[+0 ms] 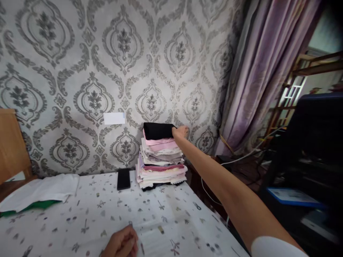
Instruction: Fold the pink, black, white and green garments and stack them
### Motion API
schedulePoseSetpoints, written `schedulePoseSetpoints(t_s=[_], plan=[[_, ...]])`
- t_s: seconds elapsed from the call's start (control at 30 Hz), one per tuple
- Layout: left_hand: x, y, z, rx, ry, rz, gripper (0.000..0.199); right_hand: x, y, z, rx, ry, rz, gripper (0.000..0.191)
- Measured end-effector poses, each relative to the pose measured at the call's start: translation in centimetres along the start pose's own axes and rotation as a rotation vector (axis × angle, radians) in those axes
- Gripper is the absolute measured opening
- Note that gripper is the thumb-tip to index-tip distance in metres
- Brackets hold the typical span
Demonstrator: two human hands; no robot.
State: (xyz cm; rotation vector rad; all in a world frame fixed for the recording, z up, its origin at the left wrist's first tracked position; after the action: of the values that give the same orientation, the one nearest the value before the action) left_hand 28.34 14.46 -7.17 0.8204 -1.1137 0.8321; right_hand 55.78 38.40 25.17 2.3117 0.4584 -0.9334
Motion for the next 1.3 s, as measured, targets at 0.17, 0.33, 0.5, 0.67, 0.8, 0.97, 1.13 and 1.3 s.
schedulePoseSetpoints(t_s=[0.17,0.33,0.5,0.67,0.8,0.97,1.13,1.3], plan=[[0.8,0.2,0.8,0.06,-0.076,-0.068,0.071,-4.1,-3.4,1.8,-0.169,0.312,0.155,0.056],[0.5,0.4,1.3,0.045,-0.088,-0.077,0.056,-3.2,-10.2,2.5,-0.51,0.233,0.252,0.054],[0.7,0.6,1.3,0.055,-0.113,-0.092,0.041,-1.8,-11.2,1.9,-0.605,0.223,0.254,0.051],[1.1,0.5,1.5,0.047,-0.171,-0.035,0.033,-2.5,-10.4,2.3,-0.515,0.229,0.294,0.049],[1.5,6.5,1.5,0.228,-0.157,-0.359,0.017,-4.8,-9.7,3.6,-0.42,0.299,0.257,0.047],[3.1,21.4,3.9,0.753,0.1,-1.141,0.027,-7.7,-5.3,11.1,-0.17,0.745,0.071,0.034],[2.7,31.0,5.5,0.922,0.225,-1.221,0.032,-4.5,-3.2,24.8,-0.511,1.087,-0.151,0.027],[2.9,35.8,6.4,1.044,0.283,-1.056,0.017,-0.1,-0.5,32.5,-0.731,0.954,-0.281,0.026]])
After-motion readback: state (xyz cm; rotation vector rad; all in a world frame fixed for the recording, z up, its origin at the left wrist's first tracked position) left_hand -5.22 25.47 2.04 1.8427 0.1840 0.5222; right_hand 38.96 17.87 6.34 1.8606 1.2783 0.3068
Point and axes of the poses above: each hand's wrist, its own z-axis away from the middle knuckle, its own y-axis out of the back of the hand, x = y × z, the point moved 8 cm from there along -z, towards the middle knuckle, and after that the axes turned 7 degrees about -z, right-handed, at the moved point
